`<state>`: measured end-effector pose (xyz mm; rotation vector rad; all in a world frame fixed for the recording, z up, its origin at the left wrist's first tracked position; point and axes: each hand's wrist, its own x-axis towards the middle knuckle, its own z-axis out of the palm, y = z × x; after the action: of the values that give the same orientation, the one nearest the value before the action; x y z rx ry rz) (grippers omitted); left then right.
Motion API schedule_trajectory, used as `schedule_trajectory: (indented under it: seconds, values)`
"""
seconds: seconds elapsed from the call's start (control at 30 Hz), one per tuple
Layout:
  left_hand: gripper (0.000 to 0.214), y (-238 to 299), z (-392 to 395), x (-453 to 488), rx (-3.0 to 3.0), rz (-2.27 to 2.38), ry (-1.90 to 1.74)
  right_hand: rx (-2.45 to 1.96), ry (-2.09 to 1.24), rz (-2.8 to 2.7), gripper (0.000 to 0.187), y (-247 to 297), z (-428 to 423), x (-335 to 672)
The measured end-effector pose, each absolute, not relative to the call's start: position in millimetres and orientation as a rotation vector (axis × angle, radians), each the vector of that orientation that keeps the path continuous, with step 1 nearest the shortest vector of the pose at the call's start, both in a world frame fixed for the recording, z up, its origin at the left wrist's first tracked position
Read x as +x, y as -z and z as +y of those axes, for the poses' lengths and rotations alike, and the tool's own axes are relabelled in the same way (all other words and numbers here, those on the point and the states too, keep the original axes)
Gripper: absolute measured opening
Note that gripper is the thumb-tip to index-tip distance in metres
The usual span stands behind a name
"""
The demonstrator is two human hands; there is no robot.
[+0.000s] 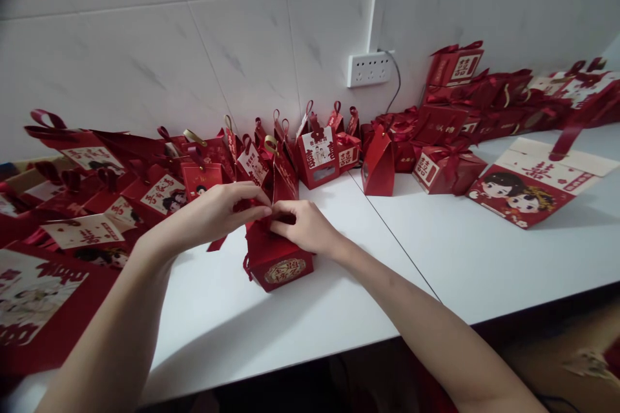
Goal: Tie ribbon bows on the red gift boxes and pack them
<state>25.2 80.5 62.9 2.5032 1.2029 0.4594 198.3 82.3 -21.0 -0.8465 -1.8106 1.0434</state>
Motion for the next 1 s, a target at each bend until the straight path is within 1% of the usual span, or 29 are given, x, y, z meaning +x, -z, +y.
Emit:
schedule_trajectory:
  seconds: [0.13,0.33,0.57,0.77,1.0]
  values:
    - [0.016,-38,92,17,2.326,1.198,-0.637,-0.844,-1.055,-1.818,0.009,19,82,198]
    - [0.017,1,91,11,2.1,1.233,-0.938,-0.867,-1.036,-1.789,0.008,18,81,196]
    - [0.008,2,84,13,2.278,1.052,-0.84,-0.898,-0.962,-1.767,0.006,20,81,195]
    - [0.019,-3,78,15,2.173,1.069,-0.745,-0.931,-0.916,-1.755,0.007,19,78,195]
    - [0.033,-1,78,20,2.216,1.128,-0.83,-0.928,-0.864,-1.732,0.004,20,79,194]
